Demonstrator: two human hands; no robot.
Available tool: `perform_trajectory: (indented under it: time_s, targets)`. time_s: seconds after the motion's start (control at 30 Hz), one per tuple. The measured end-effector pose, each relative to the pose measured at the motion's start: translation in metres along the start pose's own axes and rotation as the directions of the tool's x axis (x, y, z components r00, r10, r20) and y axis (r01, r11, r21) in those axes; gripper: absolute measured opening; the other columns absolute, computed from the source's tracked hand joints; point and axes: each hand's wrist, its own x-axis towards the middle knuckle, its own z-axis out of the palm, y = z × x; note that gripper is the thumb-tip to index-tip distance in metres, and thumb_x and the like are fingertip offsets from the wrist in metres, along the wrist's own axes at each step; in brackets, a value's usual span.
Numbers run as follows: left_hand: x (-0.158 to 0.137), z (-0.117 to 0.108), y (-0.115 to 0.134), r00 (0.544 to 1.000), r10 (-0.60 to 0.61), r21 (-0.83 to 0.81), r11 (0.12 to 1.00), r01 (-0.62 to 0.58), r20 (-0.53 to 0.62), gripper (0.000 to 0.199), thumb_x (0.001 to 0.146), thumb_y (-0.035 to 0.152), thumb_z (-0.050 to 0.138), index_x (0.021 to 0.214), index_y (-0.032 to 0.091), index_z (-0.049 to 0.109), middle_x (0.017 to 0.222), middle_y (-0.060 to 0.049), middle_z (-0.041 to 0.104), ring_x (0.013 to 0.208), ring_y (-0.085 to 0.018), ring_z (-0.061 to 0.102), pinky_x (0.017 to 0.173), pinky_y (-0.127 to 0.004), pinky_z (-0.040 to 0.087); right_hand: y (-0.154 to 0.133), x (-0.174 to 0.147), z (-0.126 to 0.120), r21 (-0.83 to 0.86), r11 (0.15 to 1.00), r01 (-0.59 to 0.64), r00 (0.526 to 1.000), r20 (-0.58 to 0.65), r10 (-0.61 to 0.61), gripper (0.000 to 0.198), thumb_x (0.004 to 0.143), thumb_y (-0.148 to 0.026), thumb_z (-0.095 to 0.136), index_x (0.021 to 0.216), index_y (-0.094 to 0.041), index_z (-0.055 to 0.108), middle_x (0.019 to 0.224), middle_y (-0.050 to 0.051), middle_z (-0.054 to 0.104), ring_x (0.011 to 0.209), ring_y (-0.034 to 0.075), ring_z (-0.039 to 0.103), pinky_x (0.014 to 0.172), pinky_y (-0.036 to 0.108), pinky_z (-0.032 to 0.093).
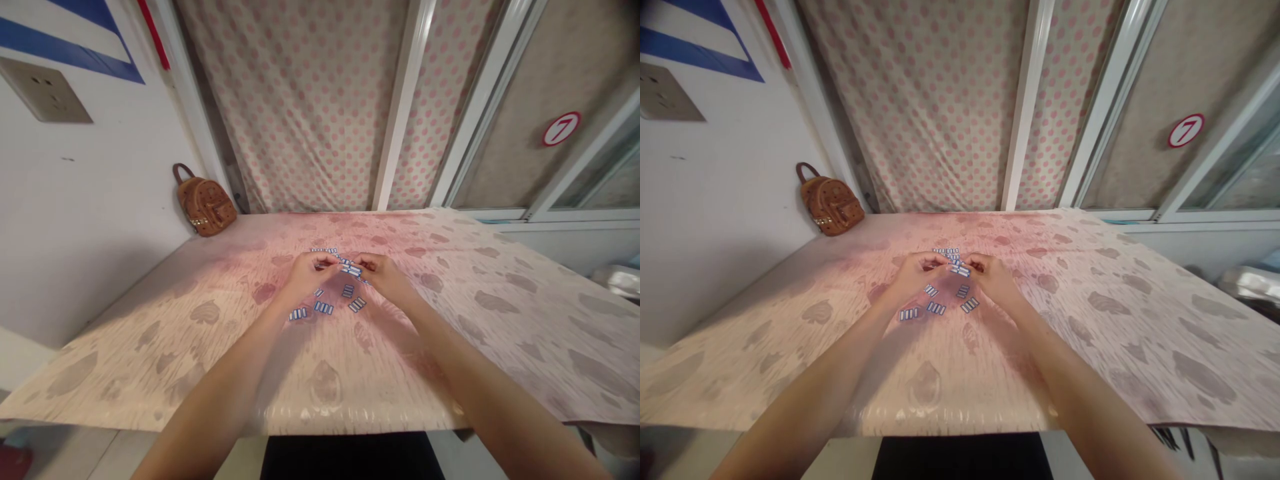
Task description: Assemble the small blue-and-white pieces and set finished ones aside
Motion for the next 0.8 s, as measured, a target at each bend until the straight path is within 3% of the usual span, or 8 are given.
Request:
perform_trajectory:
  time_s: [0.2,0.3,0.57,0.8]
  targets:
    - [0.002,0.003,-0.004,0.995,-0.055,-0.074,0.996,0.048,-0.086,0.016,0.074,0.029,0.071,0.079,0.014,0.074,0.080,-0.007,0.073,0.071,-0.015,0.064,0.066,-0.024,0.049,-0.011,0.000,0.000,0.177,0.981,0.078,0.983,-0.176,-0.047,0.018,0.087,-0.039,0.053,0.089,-0.022,0.059,0.088,0.003,0.066,0.079,0.016,0.062,0.070,0.030,0.052]
    - [0.003,0.003,-0.003,0.991,-0.054,-0.073,0.996,0.045,-0.122,0.016,0.074,0.028,0.071,0.080,0.014,0.074,0.081,-0.006,0.073,0.071,-0.014,0.064,0.065,-0.024,0.049,-0.017,-0.002,0.000,0.161,0.981,0.104,0.983,-0.167,-0.076,0.017,0.085,-0.039,0.058,0.089,-0.022,0.057,0.089,0.003,0.064,0.082,0.016,0.061,0.069,0.028,0.051]
    - [0.001,0.007,0.000,0.987,-0.061,-0.083,0.995,0.050,-0.148,0.017,0.075,0.029,0.071,0.083,0.015,0.075,0.084,-0.007,0.074,0.074,-0.015,0.065,0.068,-0.025,0.049,-0.014,-0.004,0.007,0.173,0.980,0.095,0.985,-0.160,-0.067,0.012,0.082,-0.031,0.060,0.081,-0.021,0.053,0.079,0.000,0.060,0.075,0.015,0.060,0.068,0.029,0.048]
    - [0.001,0.009,-0.004,0.989,-0.027,-0.118,0.993,0.010,-0.142,0.017,0.077,0.025,0.067,0.089,0.016,0.074,0.092,-0.007,0.074,0.082,-0.017,0.067,0.077,-0.027,0.051,-0.010,-0.002,0.006,0.184,0.982,0.042,0.967,-0.256,0.006,0.016,0.081,-0.035,0.060,0.078,-0.022,0.050,0.074,0.001,0.061,0.071,0.016,0.060,0.066,0.031,0.049]
